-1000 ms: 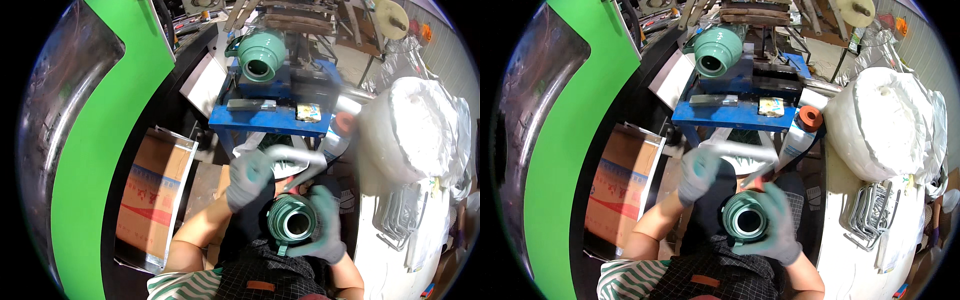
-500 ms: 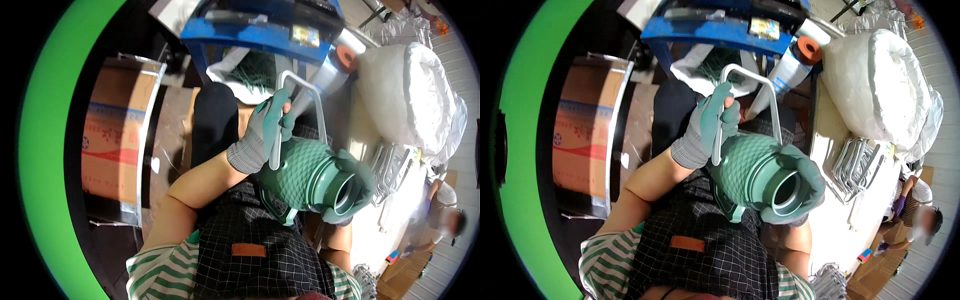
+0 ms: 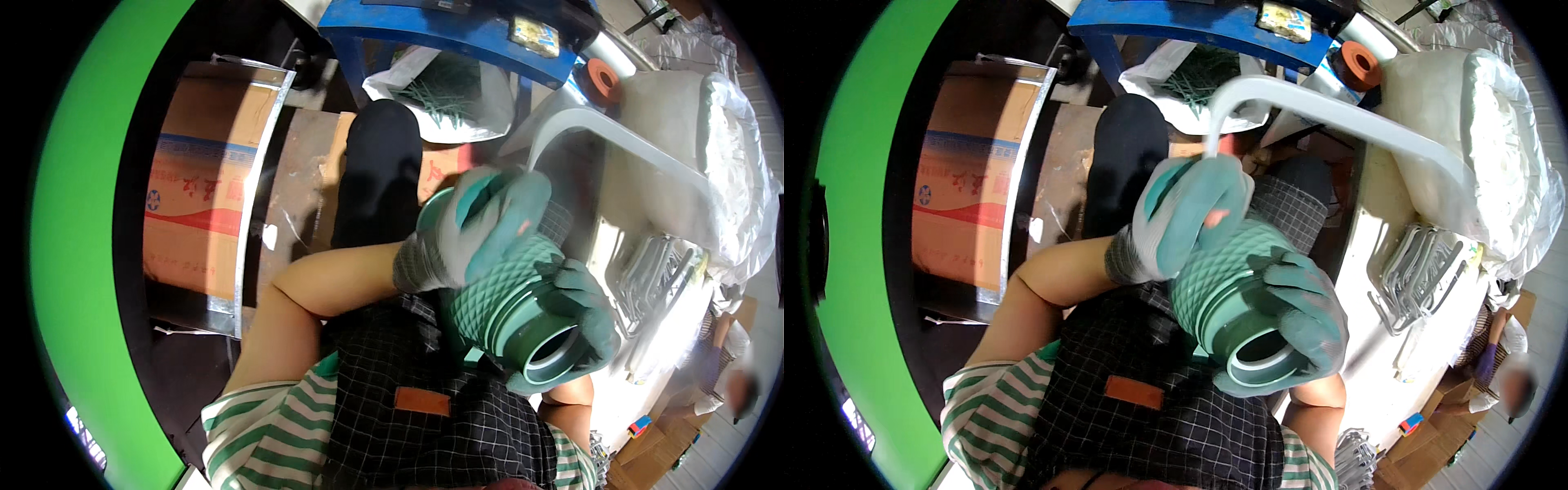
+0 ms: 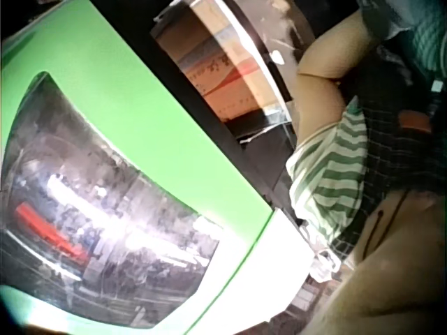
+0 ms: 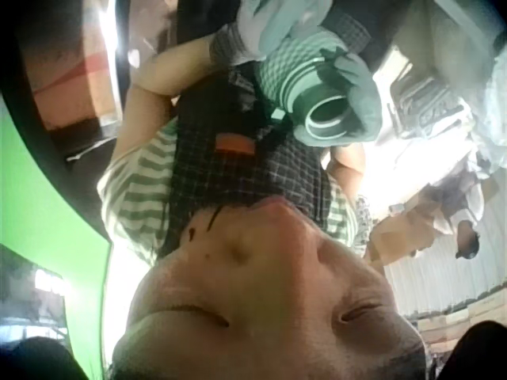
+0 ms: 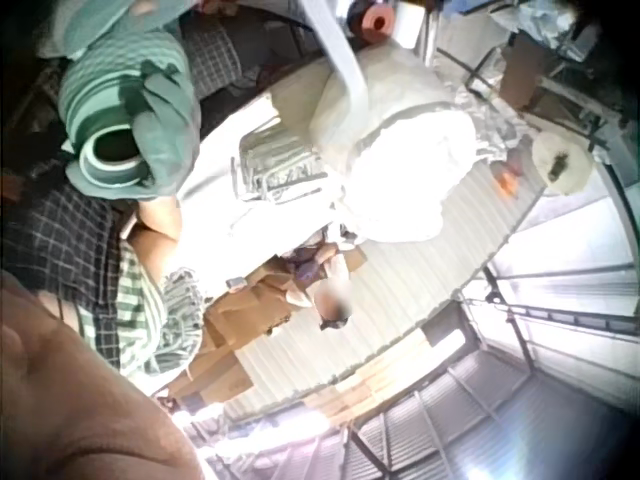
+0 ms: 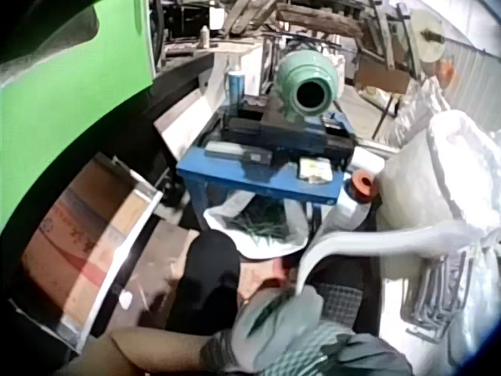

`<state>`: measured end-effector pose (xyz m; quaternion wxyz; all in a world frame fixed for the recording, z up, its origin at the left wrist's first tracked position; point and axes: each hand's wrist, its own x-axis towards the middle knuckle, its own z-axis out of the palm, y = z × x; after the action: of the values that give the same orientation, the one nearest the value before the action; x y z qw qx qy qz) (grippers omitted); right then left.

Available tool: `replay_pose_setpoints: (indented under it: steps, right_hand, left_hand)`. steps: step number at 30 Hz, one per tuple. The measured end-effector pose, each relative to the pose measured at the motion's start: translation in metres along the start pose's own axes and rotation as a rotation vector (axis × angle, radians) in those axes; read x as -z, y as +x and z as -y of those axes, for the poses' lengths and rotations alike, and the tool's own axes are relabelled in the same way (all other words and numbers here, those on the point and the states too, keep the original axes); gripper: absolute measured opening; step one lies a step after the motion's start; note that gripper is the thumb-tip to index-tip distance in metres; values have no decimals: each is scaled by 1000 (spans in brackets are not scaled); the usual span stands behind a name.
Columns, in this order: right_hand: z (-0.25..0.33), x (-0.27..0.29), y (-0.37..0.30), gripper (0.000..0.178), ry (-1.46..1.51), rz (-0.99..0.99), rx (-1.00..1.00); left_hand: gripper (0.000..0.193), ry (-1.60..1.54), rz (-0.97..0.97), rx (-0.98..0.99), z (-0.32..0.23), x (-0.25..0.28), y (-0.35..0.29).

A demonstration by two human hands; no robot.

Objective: The person assembles green plastic kettles by inserting metal handles into the kettle bodies. They pick up a kettle, insert a handle, and place the assembled unit on a nearby surface. The process is repeated for multiple units.

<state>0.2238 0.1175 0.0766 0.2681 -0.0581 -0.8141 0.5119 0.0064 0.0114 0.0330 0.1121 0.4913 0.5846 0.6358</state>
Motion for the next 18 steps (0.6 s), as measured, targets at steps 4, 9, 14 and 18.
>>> replay_pose_setpoints:
  steps: [4, 9, 14, 18]
  right_hand:
    - [17, 0, 29, 30, 108, 5, -37]
    - [11, 6, 45, 75, 1181, -363, -77]
    - [-33, -33, 52, 57, 410, -361, -371]
    - [-39, -26, 54, 32, 767, -185, -491]
  left_hand:
    - [36, -472, -85, 348, 6, 11, -3]
    - [28, -1252, -16, 609, 12, 60, -25]
    - [31, -175, -50, 359, -15, 47, -16]
    - [39, 236, -415, 226, -43, 48, -25]
